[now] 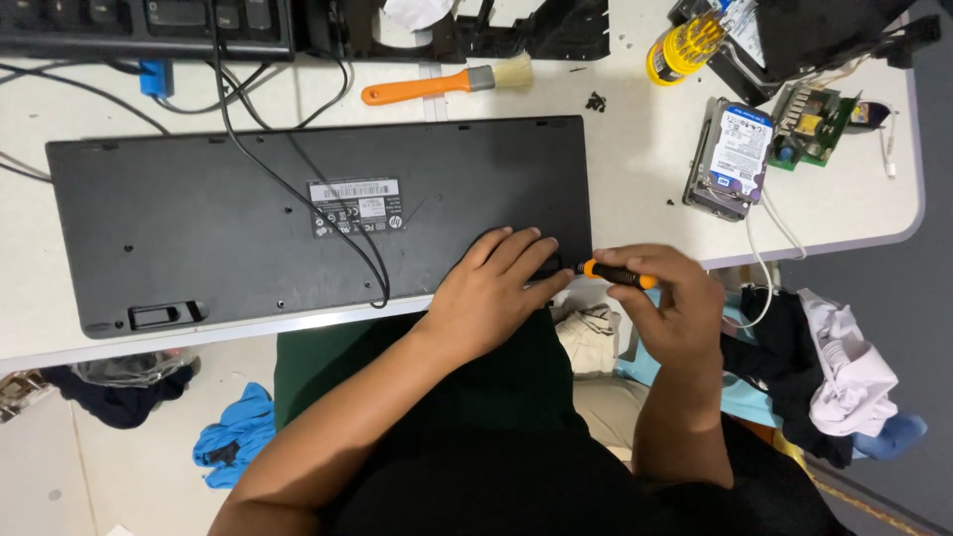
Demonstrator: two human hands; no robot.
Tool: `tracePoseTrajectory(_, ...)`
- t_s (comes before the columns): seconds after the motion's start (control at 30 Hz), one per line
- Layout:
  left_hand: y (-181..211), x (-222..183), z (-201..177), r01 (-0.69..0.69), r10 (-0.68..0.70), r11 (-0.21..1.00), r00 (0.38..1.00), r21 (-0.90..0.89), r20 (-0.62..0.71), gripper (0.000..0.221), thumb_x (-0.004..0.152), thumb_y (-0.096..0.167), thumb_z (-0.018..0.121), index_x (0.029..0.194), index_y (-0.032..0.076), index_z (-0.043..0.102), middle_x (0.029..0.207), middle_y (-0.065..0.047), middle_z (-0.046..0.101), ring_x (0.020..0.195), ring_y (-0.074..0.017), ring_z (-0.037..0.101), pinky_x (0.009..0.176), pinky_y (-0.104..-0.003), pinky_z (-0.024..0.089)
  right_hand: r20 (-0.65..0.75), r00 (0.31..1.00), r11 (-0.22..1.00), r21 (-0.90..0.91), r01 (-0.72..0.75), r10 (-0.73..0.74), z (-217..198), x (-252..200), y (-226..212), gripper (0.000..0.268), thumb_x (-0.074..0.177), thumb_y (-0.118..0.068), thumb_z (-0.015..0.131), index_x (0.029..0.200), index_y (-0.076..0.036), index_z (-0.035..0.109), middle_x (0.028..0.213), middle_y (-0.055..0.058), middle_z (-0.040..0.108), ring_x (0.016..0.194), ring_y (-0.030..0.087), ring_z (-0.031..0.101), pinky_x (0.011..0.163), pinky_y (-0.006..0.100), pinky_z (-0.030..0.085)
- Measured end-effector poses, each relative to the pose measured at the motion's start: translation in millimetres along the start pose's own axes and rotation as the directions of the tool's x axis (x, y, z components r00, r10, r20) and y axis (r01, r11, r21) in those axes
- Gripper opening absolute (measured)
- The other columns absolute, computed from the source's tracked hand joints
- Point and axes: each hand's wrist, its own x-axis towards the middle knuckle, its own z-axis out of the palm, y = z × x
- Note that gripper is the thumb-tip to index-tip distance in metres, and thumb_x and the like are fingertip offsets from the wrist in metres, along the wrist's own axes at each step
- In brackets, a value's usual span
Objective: Disassembling a computer keyboard by removing screws from the back housing using a manual screwdriver.
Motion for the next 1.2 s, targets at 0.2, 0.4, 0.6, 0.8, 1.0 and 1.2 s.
tracePoseTrajectory(0.2,1.1,-0.1,-3.2,0.020,-0.019,1.000,0.997,-0.010,0.073,0.055,0.068,0.021,0.090,0.120,0.017,0.073,0.127,-0.015,0.065,0.125,-0.0345,0.058,0.111,-0.054,0.040,0.127,0.991,0.999,-0.017,-0.040,0.042,-5.3,2.5,-17.3,0.034,0.105,-0.015,0.050,0.123,0.011,0.063,0.126,0.028,0.067,0.121,0.044,0.067,0.099,0.054,0.053)
tracePoseTrajectory(0.4,-0.9,-2.8,0.4,0.016,-0.015,1.000,0.995,-0.013,0.098,0.056,0.068,0.022,0.089,0.121,0.017,0.072,0.129,-0.015,0.064,0.127,-0.0348,0.057,0.112,-0.054,0.039,0.112,0.994,1.000,0.023,-0.012,0.009,-1.5,-0.6,-16.7,0.017,0.095,0.003,0.062,0.108,0.011,0.068,0.110,0.026,0.072,0.107,0.045,0.074,0.090,0.052,0.060)
tracePoseTrajectory(0.6,1.0,-0.8,-1.1,0.012,-0.012,1.000,0.998,-0.007,0.062,0.051,0.070,0.021,0.090,0.118,0.016,0.073,0.126,-0.016,0.065,0.125,-0.0355,0.059,0.110,-0.054,0.040,-0.078,0.997,0.994,-0.105,0.010,-0.018,5.1,-4.4,-2.5,0.019,0.097,0.000,0.066,0.105,0.017,0.062,0.103,0.029,0.070,0.097,0.043,0.074,0.085,0.051,0.061)
tracePoseTrajectory(0.8,0.3,1.3,-2.3,0.001,-0.001,1.000,0.999,0.001,0.033,0.051,0.072,0.020,0.089,0.120,0.016,0.072,0.127,-0.017,0.065,0.124,-0.0362,0.059,0.110,-0.055,0.040,0.099,0.988,0.989,-0.090,-0.113,0.122,1.6,2.4,-20.7,0.038,0.091,-0.002,0.071,0.125,0.011,0.059,0.124,0.027,0.066,0.114,0.043,0.069,0.093,0.055,0.058)
tracePoseTrajectory(1.0,3.6,9.7,-24.1,0.027,-0.029,1.000,0.984,0.016,0.178,0.036,0.091,0.013,0.069,0.125,0.021,0.070,0.135,-0.013,0.061,0.128,-0.0341,0.055,0.109,-0.049,0.042,-0.539,0.833,0.992,-0.075,0.101,-0.126,-30.5,10.1,32.8,0.040,0.111,0.018,0.043,0.142,-0.005,0.031,0.108,0.032,0.061,0.092,0.047,0.068,0.083,0.057,0.065)
tracePoseTrajectory(1.2,5.3,12.2,-28.6,0.022,-0.022,1.000,0.977,0.000,0.210,0.035,0.094,0.020,0.069,0.128,0.020,0.069,0.136,-0.015,0.059,0.128,-0.0349,0.054,0.108,-0.049,0.041,-0.440,0.890,0.990,0.122,-0.074,0.121,-16.7,127.6,120.4,0.050,0.114,-0.031,0.056,0.154,-0.011,0.034,0.114,0.023,0.065,0.081,0.030,0.075,0.061,0.036,0.069)
